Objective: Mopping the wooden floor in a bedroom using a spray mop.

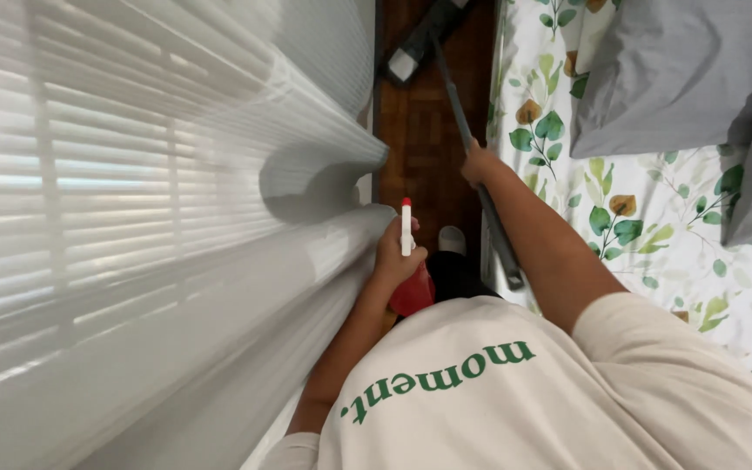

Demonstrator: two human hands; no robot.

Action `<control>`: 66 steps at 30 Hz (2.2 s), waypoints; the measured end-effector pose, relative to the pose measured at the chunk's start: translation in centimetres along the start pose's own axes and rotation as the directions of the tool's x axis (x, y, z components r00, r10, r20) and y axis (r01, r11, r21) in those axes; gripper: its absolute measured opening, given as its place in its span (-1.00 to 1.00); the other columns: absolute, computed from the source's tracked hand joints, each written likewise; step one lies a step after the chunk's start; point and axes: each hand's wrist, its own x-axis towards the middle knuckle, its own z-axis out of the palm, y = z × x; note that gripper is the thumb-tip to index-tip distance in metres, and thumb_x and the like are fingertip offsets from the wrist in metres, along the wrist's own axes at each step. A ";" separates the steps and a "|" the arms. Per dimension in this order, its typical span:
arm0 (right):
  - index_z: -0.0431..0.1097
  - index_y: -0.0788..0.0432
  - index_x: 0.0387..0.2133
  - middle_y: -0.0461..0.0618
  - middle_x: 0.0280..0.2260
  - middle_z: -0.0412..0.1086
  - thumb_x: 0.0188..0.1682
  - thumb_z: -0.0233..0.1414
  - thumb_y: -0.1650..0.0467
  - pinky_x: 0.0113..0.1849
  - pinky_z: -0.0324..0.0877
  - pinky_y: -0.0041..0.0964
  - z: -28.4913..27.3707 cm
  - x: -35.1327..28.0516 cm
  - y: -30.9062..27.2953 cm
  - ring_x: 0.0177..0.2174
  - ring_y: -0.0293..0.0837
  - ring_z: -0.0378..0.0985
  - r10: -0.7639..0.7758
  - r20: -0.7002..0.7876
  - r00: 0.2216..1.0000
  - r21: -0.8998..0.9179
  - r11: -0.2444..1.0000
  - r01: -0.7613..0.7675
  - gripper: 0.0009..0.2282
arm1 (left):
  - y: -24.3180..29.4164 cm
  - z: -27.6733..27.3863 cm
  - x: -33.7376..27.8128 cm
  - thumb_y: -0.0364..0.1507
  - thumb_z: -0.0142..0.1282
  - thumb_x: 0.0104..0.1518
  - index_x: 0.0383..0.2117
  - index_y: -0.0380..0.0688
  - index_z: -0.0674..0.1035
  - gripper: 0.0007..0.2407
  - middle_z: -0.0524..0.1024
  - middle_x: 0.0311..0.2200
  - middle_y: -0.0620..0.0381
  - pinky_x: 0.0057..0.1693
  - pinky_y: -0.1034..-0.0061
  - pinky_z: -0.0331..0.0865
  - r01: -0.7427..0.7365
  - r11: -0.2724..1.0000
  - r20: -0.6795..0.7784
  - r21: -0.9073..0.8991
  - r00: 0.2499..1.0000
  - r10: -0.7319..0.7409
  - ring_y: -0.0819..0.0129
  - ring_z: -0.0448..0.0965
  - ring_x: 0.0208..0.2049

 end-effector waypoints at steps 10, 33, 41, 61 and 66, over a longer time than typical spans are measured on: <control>-0.09 0.01 0.41 0.41 -0.15 0.45 -0.06 0.00 0.42 -0.31 0.50 0.23 1.8 -15.7 0.0 -0.51 0.29 0.63 -0.011 0.015 1.000 -0.106 0.994 0.012 -0.31 | -0.9 -1.3 -0.5 -0.58 0.18 -0.16 -0.03 -0.25 0.46 -0.56 0.50 -0.16 -0.15 0.02 0.13 0.46 -0.076 0.994 0.102 0.072 0.992 0.069 -0.01 0.53 -0.09; -0.12 0.29 0.41 0.43 -0.31 0.40 -0.11 -0.04 0.60 -0.52 0.53 0.04 2.6 21.6 -13.1 -0.49 0.24 0.59 0.006 0.008 1.000 0.051 0.999 -0.007 -0.28 | 2.3 -2.0 -0.5 -0.61 0.10 -0.15 -0.13 -0.35 0.47 -0.64 0.51 -0.23 -0.39 -0.01 0.02 0.41 -0.054 0.998 -0.053 0.030 0.997 0.056 -0.24 0.52 -0.10; -0.37 0.41 0.43 0.49 -0.11 0.37 -0.08 -0.13 0.66 -0.30 0.53 0.07 -5.0 -10.2 -16.2 -0.17 0.30 0.56 0.023 0.222 0.975 -0.187 0.982 0.019 -0.24 | 1.7 -1.8 -1.8 -0.62 0.13 -0.19 -0.09 -0.18 0.49 -0.59 0.54 -0.19 -0.16 -0.02 0.20 0.49 -0.077 0.996 -0.038 0.041 0.996 0.079 0.00 0.58 -0.14; -0.22 0.09 0.42 0.14 -0.38 0.41 0.13 0.00 0.37 -0.60 0.51 -0.37 3.5 -26.8 0.9 -0.58 -0.20 0.51 0.046 0.248 0.968 0.924 0.288 -0.251 -0.36 | -0.5 -1.1 -1.0 -0.65 0.12 -0.23 -0.09 -0.25 0.50 -0.57 0.56 -0.18 -0.13 -0.15 0.33 0.45 -0.184 0.983 -0.003 -0.013 0.983 0.184 0.13 0.56 -0.30; 0.17 0.22 0.14 0.16 -0.54 0.35 0.10 0.05 0.43 -0.73 0.41 -0.09 4.1 -16.9 2.5 -0.70 -0.10 0.42 0.035 0.060 0.998 0.837 0.543 -0.069 -0.64 | -1.3 -1.5 -0.2 -0.64 0.19 -0.27 -0.05 -0.16 0.51 -0.51 0.59 -0.16 -0.04 -0.13 0.42 0.50 -0.134 0.991 0.029 0.007 0.991 0.134 0.17 0.61 -0.23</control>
